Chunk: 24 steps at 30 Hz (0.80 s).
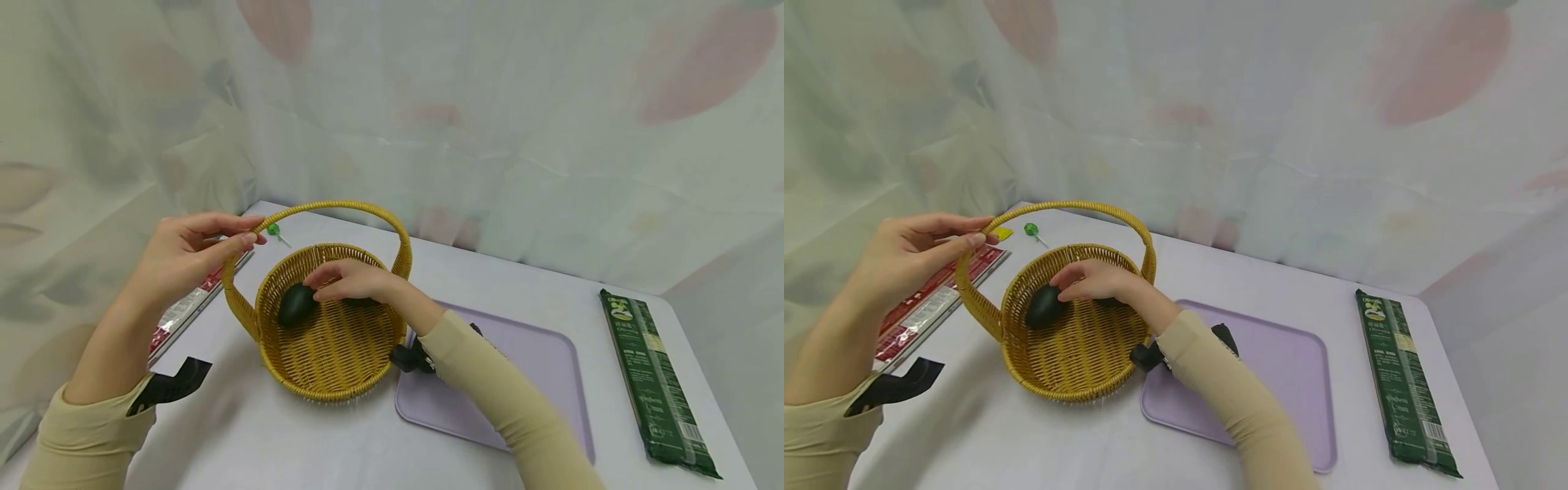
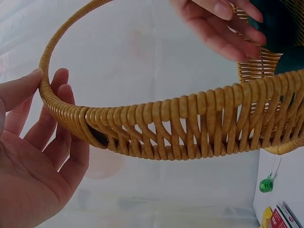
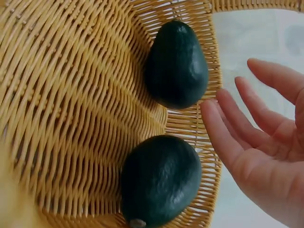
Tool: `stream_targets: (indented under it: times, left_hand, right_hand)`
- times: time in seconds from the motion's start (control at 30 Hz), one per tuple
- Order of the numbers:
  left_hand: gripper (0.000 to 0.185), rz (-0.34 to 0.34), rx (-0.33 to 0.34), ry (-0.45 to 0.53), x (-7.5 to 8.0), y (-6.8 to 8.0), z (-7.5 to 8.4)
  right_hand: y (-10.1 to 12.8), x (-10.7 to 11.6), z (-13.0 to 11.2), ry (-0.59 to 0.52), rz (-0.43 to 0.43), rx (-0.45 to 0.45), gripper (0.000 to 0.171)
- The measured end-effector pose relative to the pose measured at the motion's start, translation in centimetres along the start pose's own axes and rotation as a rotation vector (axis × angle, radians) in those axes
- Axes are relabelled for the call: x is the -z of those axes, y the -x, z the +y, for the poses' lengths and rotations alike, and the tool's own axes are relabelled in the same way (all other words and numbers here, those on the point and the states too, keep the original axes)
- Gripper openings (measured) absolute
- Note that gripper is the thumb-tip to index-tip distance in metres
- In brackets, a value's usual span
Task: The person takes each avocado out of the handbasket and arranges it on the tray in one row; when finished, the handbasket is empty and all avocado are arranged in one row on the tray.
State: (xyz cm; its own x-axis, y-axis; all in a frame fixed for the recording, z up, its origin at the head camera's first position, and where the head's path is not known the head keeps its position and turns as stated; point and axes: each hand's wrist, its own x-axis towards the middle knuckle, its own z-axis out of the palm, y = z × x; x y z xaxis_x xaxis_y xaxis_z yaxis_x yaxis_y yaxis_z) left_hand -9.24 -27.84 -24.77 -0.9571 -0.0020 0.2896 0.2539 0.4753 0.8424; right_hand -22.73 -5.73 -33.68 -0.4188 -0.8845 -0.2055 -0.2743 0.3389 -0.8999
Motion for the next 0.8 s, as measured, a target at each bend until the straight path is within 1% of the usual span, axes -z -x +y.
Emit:
stream_targets:
  times: [0.13,0.33,0.47,0.53,0.6,0.7,0.8]
  left_hand:
    - [0.025,0.003,-0.010,0.012,0.0,0.0,0.0]
    - [0.021,0.007,-0.015,0.016,0.1,0.0,0.0]
    - [0.021,0.006,-0.020,0.021,0.1,0.0,0.0]
    - [0.021,0.006,-0.021,0.027,0.1,0.0,0.0]
    - [0.020,0.007,-0.021,0.026,0.1,0.0,0.1]
    - [0.021,0.007,-0.016,0.023,0.1,0.0,0.1]
    - [0.022,0.006,-0.012,0.018,0.1,0.0,0.1]
  right_hand:
    - [-1.1,-0.6,-0.1,0.121,0.008,-0.021,0.041]
    - [-2.3,-1.4,-0.3,0.332,-0.031,-0.042,0.050]
    - [-2.7,-1.7,-0.3,0.450,-0.044,0.000,0.054]
    - [-2.9,-1.7,-0.3,0.487,-0.044,0.034,0.053]
    - [-2.9,-1.7,-0.4,0.530,-0.046,0.048,0.051]
    - [-2.8,-1.7,-0.7,0.583,-0.041,0.025,0.046]
    - [-2.6,-1.8,-0.8,0.603,-0.016,0.000,0.034]
